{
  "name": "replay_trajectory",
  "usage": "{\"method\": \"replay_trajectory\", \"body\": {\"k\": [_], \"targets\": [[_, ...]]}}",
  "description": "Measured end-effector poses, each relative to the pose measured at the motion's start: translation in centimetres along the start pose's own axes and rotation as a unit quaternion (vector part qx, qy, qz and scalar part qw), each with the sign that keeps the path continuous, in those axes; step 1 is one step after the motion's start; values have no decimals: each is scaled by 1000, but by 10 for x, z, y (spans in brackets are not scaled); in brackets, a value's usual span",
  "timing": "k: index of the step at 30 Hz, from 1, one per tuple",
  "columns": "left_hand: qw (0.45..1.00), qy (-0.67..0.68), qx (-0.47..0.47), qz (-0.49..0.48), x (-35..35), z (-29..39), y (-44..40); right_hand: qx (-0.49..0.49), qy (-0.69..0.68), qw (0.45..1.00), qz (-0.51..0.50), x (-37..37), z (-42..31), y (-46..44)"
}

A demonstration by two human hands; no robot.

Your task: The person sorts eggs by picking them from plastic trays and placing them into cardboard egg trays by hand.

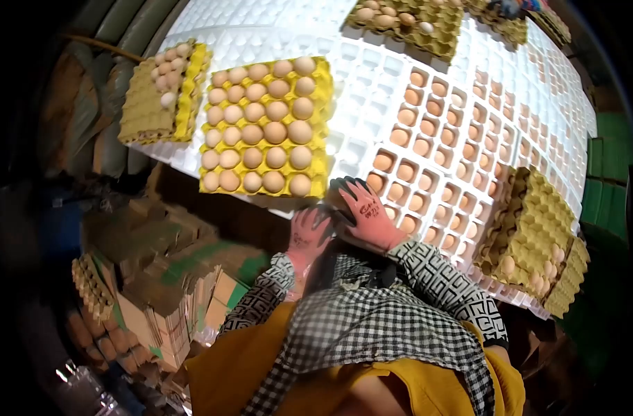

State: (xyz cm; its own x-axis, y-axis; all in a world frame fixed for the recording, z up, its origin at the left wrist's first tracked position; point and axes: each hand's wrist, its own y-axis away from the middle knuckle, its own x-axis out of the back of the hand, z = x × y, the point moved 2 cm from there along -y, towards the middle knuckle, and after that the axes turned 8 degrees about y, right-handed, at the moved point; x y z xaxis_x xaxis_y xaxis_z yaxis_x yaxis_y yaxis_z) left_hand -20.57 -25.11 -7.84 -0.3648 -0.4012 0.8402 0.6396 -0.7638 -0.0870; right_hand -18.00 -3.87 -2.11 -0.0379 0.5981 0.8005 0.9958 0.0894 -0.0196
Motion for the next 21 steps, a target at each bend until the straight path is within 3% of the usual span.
{"method": "replay_trajectory", "body": {"k": [2, 5, 6, 8, 11, 12, 13, 15, 16, 17, 19, 21], "targets": [[999, -15, 27, -26, 6, 13, -6, -41, -41, 995, 82, 27, 1, 19], [998, 17, -10, 67, 11, 31, -17, -155, -65, 964, 204, 111, 20, 93], [990, 78, -65, 99, 14, 47, -35, -171, 27, 941, 291, 139, 41, 131], [978, 166, -112, 64, 5, 84, -64, -323, 96, 848, 408, 207, 66, 216], [946, 270, -177, -42, -10, 164, -120, -485, 224, 770, 349, 272, 100, 343], [929, 280, -234, -61, -14, 201, -139, -526, 132, 743, 393, 271, 126, 386], [913, 282, -283, -80, -18, 242, -156, -560, 156, 724, 371, 282, 133, 404], [882, 293, -351, -117, -41, 319, -186, -628, 245, 699, 239, 286, 152, 417], [878, 277, -383, -71, -55, 354, -200, -609, 319, 710, 154, 287, 155, 400], [877, 267, -391, -83, -69, 387, -217, -622, 232, 719, 206, 269, 178, 400], [875, 273, -390, -91, -103, 446, -248, -611, 389, 682, 98, 279, 169, 383], [880, 237, -386, -142, -131, 496, -270, -605, 219, 728, 238, 286, 169, 425]]}}
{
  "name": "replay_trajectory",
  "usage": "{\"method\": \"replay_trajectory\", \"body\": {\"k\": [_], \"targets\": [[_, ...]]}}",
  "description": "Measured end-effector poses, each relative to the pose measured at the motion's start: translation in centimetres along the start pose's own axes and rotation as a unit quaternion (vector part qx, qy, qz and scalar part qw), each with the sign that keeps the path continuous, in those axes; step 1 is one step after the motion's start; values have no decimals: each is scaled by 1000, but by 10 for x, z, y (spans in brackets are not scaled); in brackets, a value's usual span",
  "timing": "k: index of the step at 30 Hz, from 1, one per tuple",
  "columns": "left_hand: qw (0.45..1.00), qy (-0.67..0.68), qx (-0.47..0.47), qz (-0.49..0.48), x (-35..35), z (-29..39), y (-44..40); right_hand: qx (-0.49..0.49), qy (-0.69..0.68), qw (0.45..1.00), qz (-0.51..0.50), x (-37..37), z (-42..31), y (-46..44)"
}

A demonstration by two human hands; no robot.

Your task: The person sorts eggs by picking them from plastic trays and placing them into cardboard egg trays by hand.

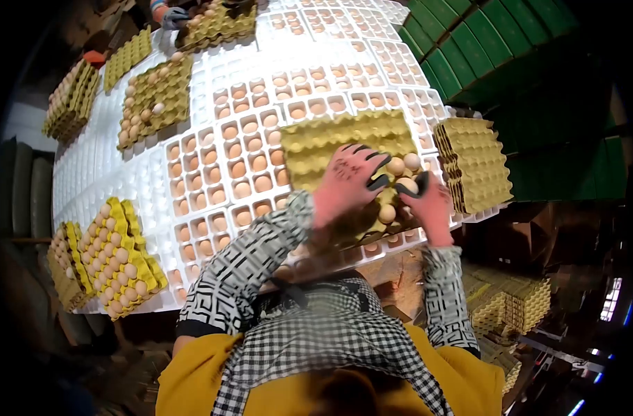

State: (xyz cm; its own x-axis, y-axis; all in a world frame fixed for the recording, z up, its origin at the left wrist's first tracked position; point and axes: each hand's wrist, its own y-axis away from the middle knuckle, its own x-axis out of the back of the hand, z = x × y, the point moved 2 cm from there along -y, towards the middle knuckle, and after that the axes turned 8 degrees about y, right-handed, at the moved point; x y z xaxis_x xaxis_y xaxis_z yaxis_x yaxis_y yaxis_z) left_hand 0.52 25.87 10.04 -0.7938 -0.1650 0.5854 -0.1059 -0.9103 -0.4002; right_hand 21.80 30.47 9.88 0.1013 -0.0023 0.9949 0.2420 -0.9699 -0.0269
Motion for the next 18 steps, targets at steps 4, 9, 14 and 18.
{"method": "replay_trajectory", "body": {"k": [4, 9, 14, 18], "targets": [[972, -187, -23, -144, -66, -3, -54, -93, -662, 743, -9, 43, 82, 7], [970, 209, 102, 71, -39, -9, -44, 58, -17, 992, -113, 17, 57, -40], [964, -78, 162, -194, -41, 65, -40, -1, -216, 961, -172, 4, 83, -55], [857, -341, 22, -386, -116, 70, -35, -18, -657, 731, -181, 35, 95, -74]]}}
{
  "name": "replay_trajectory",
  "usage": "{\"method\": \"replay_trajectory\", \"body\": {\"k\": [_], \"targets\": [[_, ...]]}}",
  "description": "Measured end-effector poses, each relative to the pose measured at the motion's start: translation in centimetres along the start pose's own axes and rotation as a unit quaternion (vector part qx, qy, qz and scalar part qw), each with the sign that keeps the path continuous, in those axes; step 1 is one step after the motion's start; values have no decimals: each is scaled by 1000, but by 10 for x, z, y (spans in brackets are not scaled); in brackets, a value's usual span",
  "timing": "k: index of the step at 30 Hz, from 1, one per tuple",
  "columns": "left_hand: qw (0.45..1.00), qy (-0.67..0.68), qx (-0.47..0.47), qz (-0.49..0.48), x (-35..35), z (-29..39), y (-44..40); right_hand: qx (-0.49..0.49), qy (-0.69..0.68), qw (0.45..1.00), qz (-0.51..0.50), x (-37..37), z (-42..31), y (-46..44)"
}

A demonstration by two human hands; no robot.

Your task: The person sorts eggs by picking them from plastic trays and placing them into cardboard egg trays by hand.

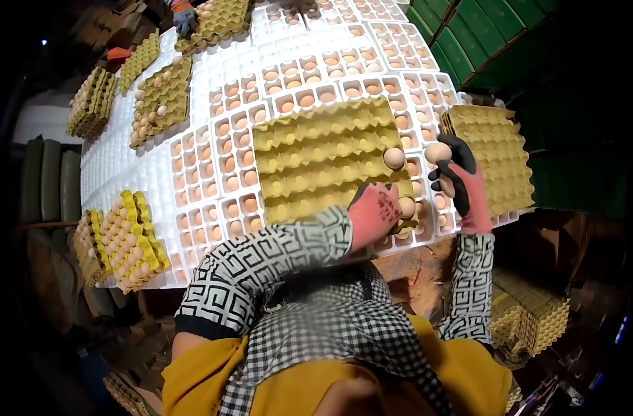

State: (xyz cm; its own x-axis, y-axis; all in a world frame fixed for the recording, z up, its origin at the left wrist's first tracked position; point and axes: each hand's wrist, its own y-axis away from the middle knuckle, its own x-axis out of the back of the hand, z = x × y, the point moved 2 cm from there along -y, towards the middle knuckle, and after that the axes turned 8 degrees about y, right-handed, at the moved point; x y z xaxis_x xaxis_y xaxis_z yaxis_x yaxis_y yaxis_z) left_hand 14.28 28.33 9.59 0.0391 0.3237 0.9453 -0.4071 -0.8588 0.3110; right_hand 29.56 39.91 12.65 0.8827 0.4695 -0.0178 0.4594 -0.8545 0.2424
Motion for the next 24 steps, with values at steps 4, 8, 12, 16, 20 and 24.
{"method": "replay_trajectory", "body": {"k": [4, 8, 12, 16, 20, 24], "targets": [[906, 418, 39, 49, 24, -62, 33, 140, 526, 837, -60, -26, 2, -38], [618, 767, 88, 151, 16, -103, 93, 161, 733, 652, -105, -56, -6, -31], [920, 342, 156, 107, -10, -53, 76, 285, 740, 604, -76, -42, 26, -47], [996, 21, 42, 70, 12, -29, 78, 227, 724, 645, -91, -57, 7, -46], [857, 404, 138, 288, -39, -63, 138, 185, 615, 766, -26, -39, 2, -42], [680, 474, 446, 337, -108, -184, 330, 146, 281, 948, 27, -98, -15, 27]]}}
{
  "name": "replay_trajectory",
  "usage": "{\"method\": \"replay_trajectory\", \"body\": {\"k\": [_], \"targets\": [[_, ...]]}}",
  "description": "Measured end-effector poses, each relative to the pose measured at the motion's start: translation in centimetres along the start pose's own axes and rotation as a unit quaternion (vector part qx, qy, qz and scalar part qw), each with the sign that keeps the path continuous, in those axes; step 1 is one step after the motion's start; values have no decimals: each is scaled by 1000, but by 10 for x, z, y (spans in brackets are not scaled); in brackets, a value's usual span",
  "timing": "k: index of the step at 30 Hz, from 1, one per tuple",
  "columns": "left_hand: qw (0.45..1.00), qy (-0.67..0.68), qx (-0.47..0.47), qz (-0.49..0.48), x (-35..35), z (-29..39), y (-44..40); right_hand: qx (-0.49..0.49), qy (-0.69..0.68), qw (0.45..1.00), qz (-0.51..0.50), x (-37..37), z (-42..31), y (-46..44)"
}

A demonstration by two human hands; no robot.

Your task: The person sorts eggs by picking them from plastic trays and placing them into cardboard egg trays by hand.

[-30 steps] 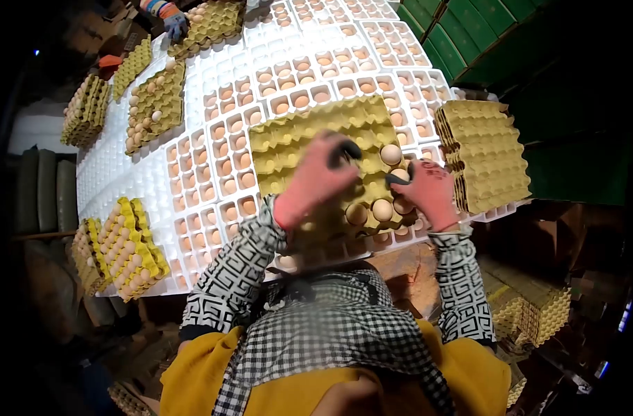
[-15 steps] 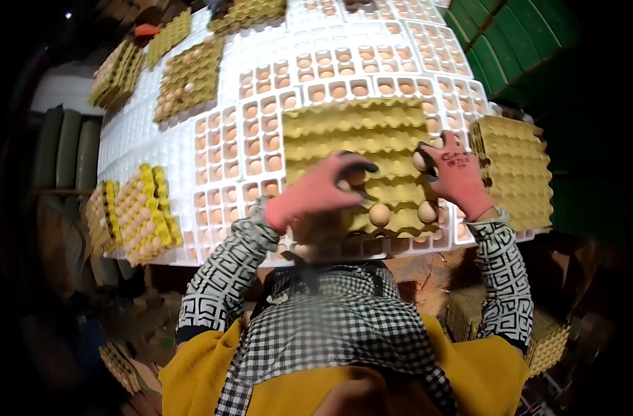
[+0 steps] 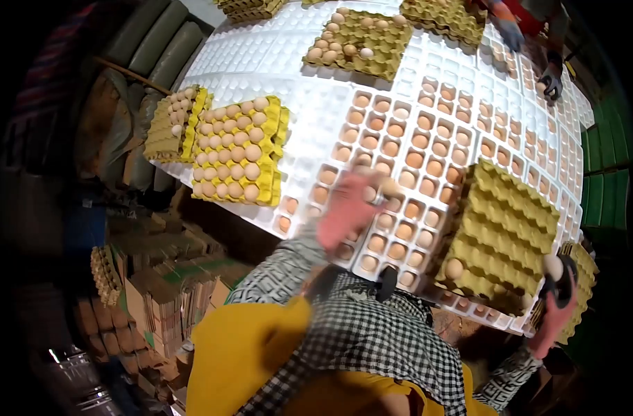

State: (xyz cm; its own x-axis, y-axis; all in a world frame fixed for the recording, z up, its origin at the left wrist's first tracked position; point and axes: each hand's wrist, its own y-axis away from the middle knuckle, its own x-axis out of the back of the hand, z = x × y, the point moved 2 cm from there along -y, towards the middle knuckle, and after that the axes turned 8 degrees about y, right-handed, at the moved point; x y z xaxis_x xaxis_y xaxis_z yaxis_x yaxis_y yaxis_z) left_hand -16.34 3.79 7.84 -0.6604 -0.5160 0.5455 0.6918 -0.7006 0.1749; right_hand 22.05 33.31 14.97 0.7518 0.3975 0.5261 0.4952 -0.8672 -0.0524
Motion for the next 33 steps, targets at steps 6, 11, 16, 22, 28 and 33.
{"method": "replay_trajectory", "body": {"k": [6, 11, 16, 22, 28, 33], "targets": [[941, -339, 1, -2, 128, -136, -33, 161, 136, 952, -224, -305, -150, 17], [920, -370, 7, -131, 131, -157, -56, 227, 256, 918, -199, -484, -166, -6], [979, -198, 8, 42, 147, -153, -79, 224, 469, 791, -323, -578, -174, -13], [974, -189, 111, -63, 137, -181, -126, 219, 240, 909, -261, -589, -166, -70], [958, 74, -49, 273, 159, -161, -169, 208, -4, 974, -86, -620, -165, -100], [940, -249, -120, 200, 107, -231, -195, 296, 165, 937, -84, -642, -135, -103]]}}
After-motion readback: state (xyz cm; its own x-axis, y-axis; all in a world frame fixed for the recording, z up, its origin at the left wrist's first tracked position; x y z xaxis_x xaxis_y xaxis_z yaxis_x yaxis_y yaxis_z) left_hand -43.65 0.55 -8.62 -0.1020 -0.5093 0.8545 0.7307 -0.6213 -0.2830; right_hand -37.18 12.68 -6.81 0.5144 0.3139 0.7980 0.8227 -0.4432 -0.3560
